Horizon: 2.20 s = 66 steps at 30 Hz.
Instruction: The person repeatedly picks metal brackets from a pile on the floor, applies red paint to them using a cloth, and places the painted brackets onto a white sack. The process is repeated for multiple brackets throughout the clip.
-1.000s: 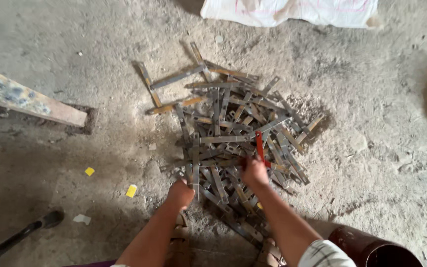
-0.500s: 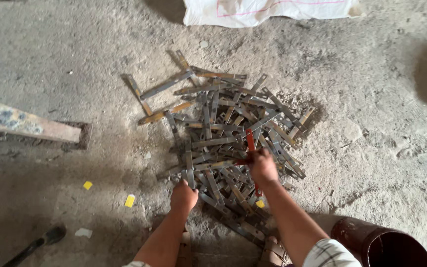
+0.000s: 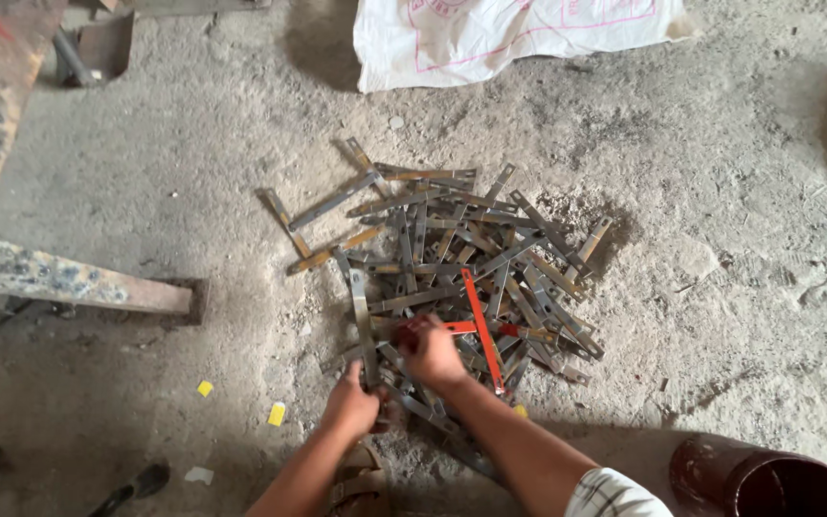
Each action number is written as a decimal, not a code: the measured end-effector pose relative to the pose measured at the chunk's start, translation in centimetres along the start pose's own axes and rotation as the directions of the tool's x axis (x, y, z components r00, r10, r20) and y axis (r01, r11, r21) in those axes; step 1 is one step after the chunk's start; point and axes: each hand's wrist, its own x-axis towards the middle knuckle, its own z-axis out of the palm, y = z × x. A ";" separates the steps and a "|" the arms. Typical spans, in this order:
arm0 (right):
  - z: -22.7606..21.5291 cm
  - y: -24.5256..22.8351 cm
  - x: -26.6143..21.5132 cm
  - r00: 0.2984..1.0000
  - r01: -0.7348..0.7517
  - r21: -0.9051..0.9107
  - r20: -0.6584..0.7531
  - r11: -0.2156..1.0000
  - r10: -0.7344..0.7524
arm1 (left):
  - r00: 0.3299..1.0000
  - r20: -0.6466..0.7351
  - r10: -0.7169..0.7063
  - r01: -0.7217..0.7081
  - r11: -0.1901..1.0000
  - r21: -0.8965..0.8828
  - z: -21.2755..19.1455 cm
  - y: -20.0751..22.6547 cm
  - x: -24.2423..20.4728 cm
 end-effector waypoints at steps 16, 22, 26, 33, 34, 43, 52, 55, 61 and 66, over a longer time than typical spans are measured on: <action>-6.2 8.0 -1.3 0.963 -0.265 -0.180 -0.106 0.947 0.249 | 0.994 0.103 0.026 0.006 0.954 -0.301 1.5 1.8 -3.3; -4.4 -3.7 -0.8 0.997 -0.068 0.264 -0.019 0.962 0.076 | 0.995 0.091 0.037 -0.019 0.982 -0.189 -0.1 5.3 -5.0; -4.9 -6.1 -0.3 0.986 0.149 0.183 -0.100 0.972 -0.133 | 0.982 0.082 0.168 -0.153 0.974 -0.166 -0.1 5.1 -5.2; -7.3 -5.5 8.4 0.938 0.210 -0.010 -0.280 0.978 -0.204 | 0.973 0.128 0.194 -0.138 0.925 -0.355 1.7 4.6 -8.3; -8.0 -5.6 9.3 0.951 0.197 0.017 -0.246 0.980 -0.187 | 0.978 0.132 0.164 -0.109 0.930 -0.350 1.9 5.0 -8.5; -6.6 -5.7 4.6 0.953 0.239 0.027 -0.200 0.971 -0.229 | 0.967 0.137 0.217 -0.171 0.943 -0.284 0.8 5.0 -7.5; -13.7 -5.2 10.9 0.858 0.021 0.638 -0.406 0.770 0.314 | 0.977 0.162 0.140 -0.071 0.926 -0.371 1.1 4.8 -7.5; -13.3 -7.4 9.3 0.876 -0.394 0.527 -0.031 0.753 0.481 | 0.982 0.156 0.104 -0.037 0.923 -0.383 0.1 5.7 -6.8; -8.2 -6.3 6.0 0.960 0.262 0.071 -0.118 0.963 -0.252 | 0.987 0.138 0.085 -0.041 0.956 -0.290 -0.3 7.1 -7.7; -7.4 -4.9 2.7 0.952 0.204 0.109 0.210 0.973 -0.223 | 0.977 0.215 0.007 0.079 0.917 -0.391 -1.9 7.6 -6.6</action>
